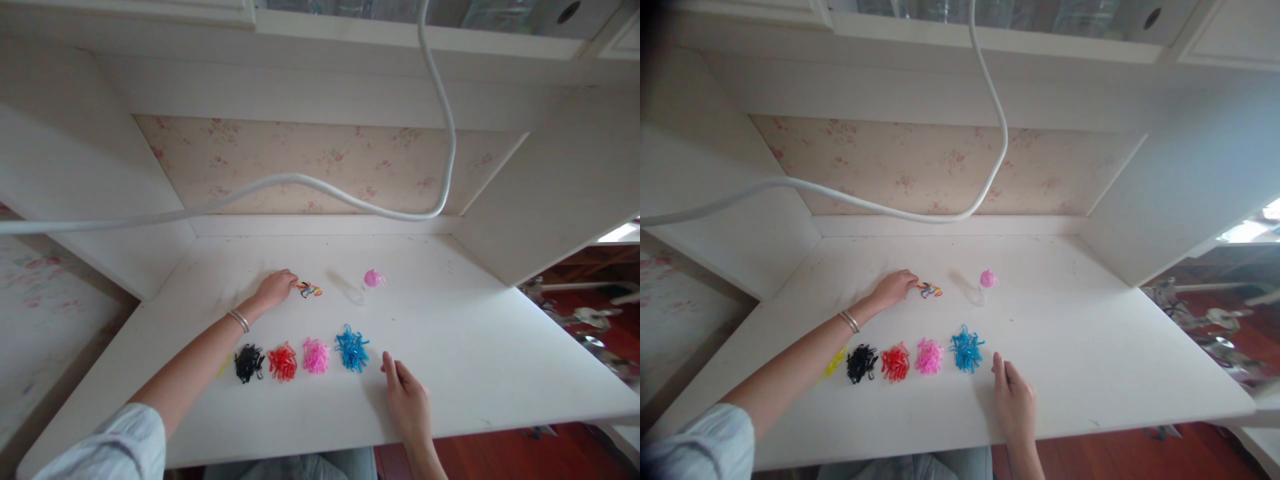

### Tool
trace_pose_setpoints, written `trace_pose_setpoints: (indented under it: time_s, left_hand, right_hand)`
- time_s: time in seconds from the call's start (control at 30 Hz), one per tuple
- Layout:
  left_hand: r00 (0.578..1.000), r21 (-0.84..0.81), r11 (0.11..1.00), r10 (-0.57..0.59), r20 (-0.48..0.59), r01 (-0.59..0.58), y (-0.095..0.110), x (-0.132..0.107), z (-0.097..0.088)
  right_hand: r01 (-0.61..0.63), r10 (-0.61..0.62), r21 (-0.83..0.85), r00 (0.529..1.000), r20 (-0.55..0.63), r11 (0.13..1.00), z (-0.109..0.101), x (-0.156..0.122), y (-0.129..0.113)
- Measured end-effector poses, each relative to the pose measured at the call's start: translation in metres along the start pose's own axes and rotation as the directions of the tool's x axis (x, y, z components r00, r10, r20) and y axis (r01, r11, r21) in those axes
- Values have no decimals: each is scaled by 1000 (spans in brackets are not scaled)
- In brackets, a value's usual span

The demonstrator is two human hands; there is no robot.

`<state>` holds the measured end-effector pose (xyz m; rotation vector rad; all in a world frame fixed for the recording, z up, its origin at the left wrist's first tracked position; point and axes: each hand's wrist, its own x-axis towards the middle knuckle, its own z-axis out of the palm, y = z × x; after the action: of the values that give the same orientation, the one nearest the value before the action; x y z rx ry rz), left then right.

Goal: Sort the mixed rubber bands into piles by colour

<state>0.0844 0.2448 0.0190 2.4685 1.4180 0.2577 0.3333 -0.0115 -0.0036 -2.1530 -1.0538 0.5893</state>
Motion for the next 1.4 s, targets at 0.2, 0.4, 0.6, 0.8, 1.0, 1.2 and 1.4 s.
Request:
trace_pose_setpoints:
  time_s: [0.2, 0.4, 0.6, 0.8, 1.0, 1.2, 1.4]
  left_hand:
    - [1000, -77, 997, 6, 14, -5, -8, -3, 1]
    - [1000, -79, 997, 7, 15, -6, -16, -8, -2]
    - [1000, 33, 999, -16, -15, 17, -11, 0, 0]
    - [996, 118, 990, 68, 61, -75, -8, 6, -2]
    - [991, 185, 976, 99, 89, -115, -12, 4, -5]
    - [983, 208, 964, 142, 114, -164, -12, 4, -6]
    - [983, 213, 962, 154, 99, -172, -18, 2, -7]
  right_hand:
    - [4, -4, 11, 1000, -13, 1000, 1, 0, -2]
    - [0, 0, 6, 1000, -18, 1000, 1, 0, -1]
    - [-2, 2, 1, 1000, -11, 1000, 1, -1, 1]
    - [17, -17, 8, 1000, 2, 1000, 1, -2, -2]
    - [24, -24, 10, 1000, -4, 1000, 1, -2, -1]
    - [44, -44, -15, 999, -21, 999, 1, -2, 0]
    - [36, -36, -11, 999, -7, 999, 1, -3, -1]
